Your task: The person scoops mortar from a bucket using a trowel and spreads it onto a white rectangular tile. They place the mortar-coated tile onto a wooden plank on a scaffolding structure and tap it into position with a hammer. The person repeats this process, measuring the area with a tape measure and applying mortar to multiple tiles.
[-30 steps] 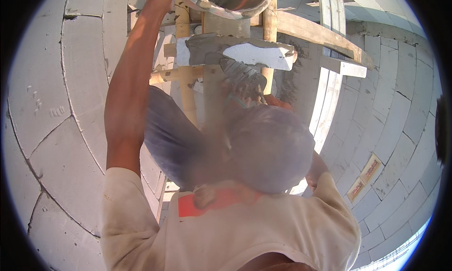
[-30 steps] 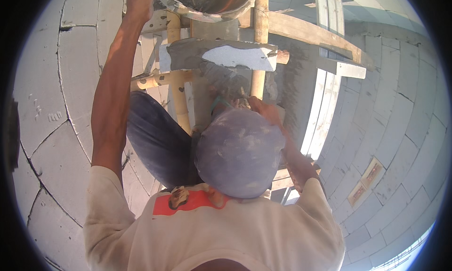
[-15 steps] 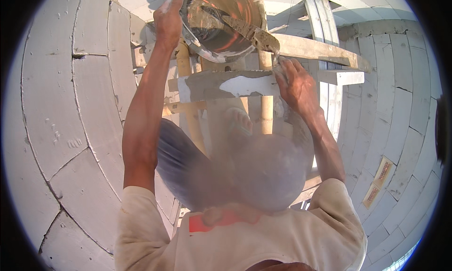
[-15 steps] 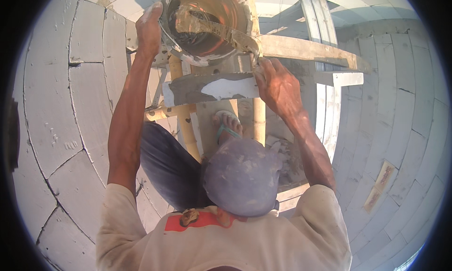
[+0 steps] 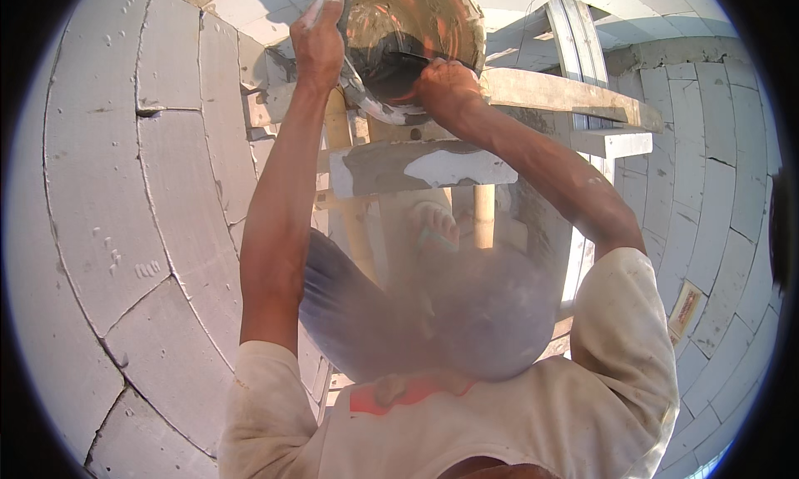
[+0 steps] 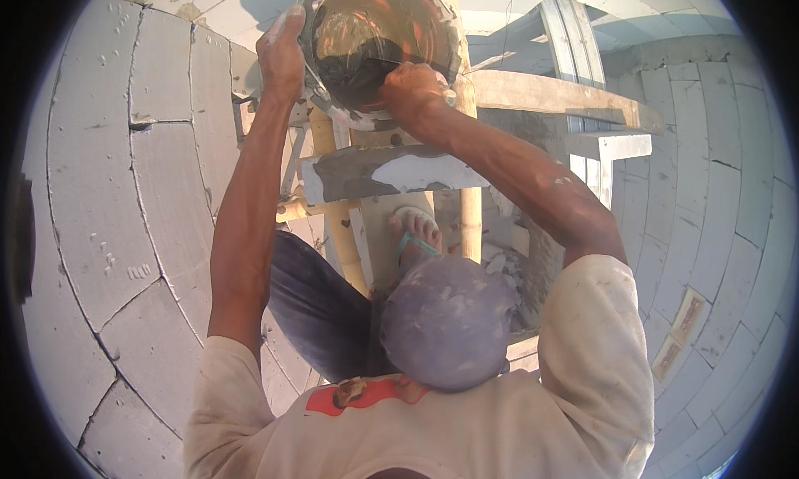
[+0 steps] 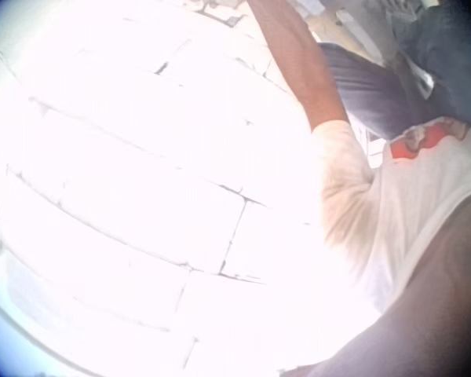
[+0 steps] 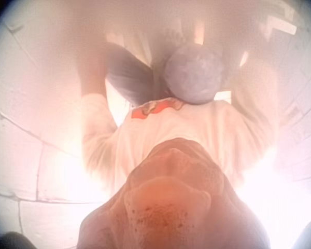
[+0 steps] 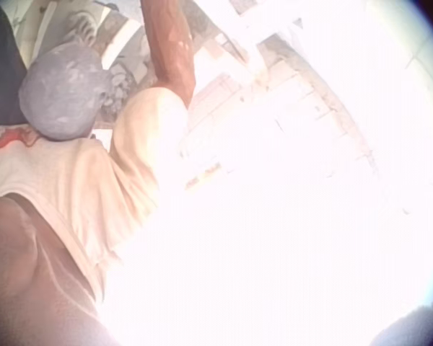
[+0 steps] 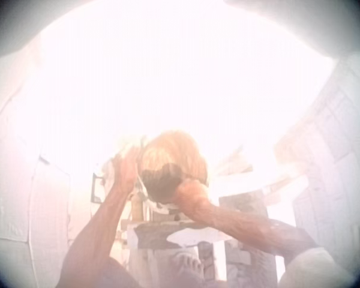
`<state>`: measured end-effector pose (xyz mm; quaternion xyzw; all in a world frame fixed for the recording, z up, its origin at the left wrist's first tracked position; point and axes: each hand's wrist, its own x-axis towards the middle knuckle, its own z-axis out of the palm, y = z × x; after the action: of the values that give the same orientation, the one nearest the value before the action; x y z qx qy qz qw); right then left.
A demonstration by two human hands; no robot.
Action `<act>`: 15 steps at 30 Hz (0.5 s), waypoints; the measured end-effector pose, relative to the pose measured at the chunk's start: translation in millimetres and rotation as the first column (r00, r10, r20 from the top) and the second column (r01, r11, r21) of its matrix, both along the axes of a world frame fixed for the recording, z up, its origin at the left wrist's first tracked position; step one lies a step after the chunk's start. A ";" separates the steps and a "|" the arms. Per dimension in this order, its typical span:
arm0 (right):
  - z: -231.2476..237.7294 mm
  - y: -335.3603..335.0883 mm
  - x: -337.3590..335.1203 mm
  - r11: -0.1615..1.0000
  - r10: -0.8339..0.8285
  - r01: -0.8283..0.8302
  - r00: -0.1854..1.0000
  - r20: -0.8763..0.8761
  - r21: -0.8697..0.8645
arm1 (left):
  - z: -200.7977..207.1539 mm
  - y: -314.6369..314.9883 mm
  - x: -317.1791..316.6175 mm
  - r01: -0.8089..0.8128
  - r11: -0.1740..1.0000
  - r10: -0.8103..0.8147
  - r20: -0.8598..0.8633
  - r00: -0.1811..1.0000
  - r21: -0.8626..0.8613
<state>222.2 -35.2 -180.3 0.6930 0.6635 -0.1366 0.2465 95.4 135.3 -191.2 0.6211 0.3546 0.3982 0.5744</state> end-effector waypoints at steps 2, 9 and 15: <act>3.8 -5.4 -3.9 0.995 0.094 -0.093 0.995 -0.043 0.024 | -0.1 -2.2 0.6 -0.016 1.000 0.017 0.017 1.000 -0.022; 8.9 -12.9 28.9 0.988 -0.121 0.149 0.897 -0.425 0.033 | 6.7 -10.5 10.8 -0.070 0.995 0.069 -0.010 0.998 -0.073; 24.0 -111.1 56.5 0.763 -0.364 0.642 0.335 -0.869 -0.073 | 12.6 -4.8 12.5 -0.098 0.991 0.091 -0.073 0.993 -0.095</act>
<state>278.7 -146.3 -156.4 0.7339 0.4560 -0.4279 -0.2654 107.9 130.5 -178.6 0.5880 0.4221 0.3855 0.5723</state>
